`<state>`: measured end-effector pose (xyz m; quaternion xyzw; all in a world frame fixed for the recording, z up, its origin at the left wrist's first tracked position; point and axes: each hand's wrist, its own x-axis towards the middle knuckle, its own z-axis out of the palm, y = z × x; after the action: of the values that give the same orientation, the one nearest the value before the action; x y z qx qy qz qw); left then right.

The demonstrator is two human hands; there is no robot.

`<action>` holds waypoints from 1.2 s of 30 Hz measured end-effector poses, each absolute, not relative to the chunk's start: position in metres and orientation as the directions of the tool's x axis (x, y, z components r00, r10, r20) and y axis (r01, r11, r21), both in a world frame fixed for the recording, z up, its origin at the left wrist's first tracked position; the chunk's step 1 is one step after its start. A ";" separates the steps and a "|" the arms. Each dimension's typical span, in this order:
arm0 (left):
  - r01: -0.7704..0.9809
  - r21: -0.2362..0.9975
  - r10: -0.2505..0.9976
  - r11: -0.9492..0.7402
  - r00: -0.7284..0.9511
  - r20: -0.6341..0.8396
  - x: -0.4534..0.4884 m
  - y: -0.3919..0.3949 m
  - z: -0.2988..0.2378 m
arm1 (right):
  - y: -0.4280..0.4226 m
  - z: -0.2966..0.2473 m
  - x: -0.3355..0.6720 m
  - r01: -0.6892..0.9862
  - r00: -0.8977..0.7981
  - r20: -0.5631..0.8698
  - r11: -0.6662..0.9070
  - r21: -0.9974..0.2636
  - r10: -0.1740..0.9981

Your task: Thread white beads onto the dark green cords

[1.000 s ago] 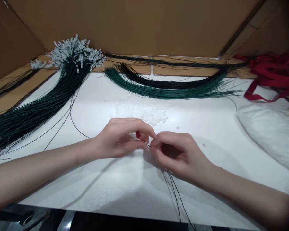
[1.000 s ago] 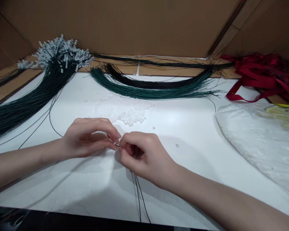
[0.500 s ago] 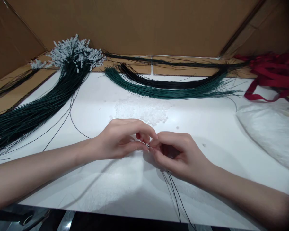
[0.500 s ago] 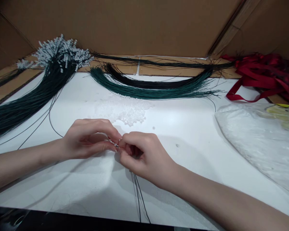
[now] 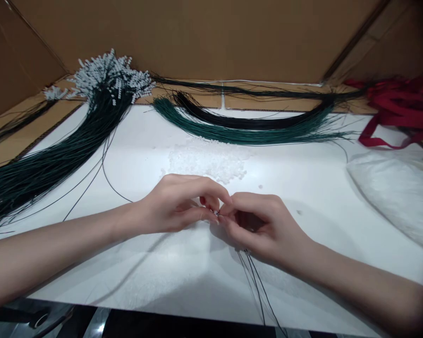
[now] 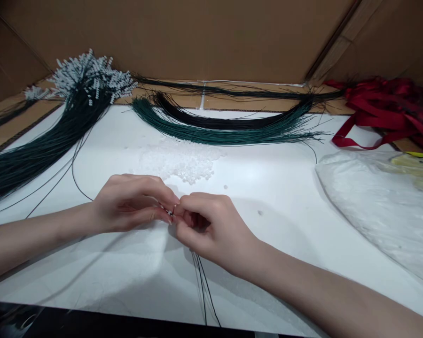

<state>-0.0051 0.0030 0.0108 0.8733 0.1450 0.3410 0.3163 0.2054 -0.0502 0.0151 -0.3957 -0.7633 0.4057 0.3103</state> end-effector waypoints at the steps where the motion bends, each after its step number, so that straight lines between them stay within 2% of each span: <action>1: 0.036 0.655 0.472 -0.754 0.724 0.504 -0.005 0.003 0.011 | -0.050 0.015 0.205 0.352 -0.493 0.155 0.359 -0.865 0.856; 10: 0.051 0.658 0.477 -0.751 0.731 0.488 -0.005 0.002 0.012 | -0.052 0.016 0.205 0.348 -0.490 0.148 0.348 -0.871 0.859; 19: 0.062 0.591 0.456 -0.804 0.702 0.547 -0.004 0.003 0.011 | -0.052 0.016 0.205 0.355 -0.479 0.131 0.328 -0.876 0.868; 30: 0.051 0.608 0.480 -0.793 0.667 0.569 -0.005 0.001 0.010 | -0.052 0.015 0.206 0.262 -0.447 0.075 0.210 -0.942 0.892; 36: 0.055 0.621 0.481 -0.782 0.687 0.545 -0.006 0.000 0.011 | -0.053 0.012 0.208 0.201 -0.451 0.093 0.202 -0.958 0.888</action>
<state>-0.0055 0.0003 0.0110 0.8707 0.1540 0.3645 0.2920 0.2081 -0.0531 0.0118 -0.3926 -0.6935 0.4946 0.3469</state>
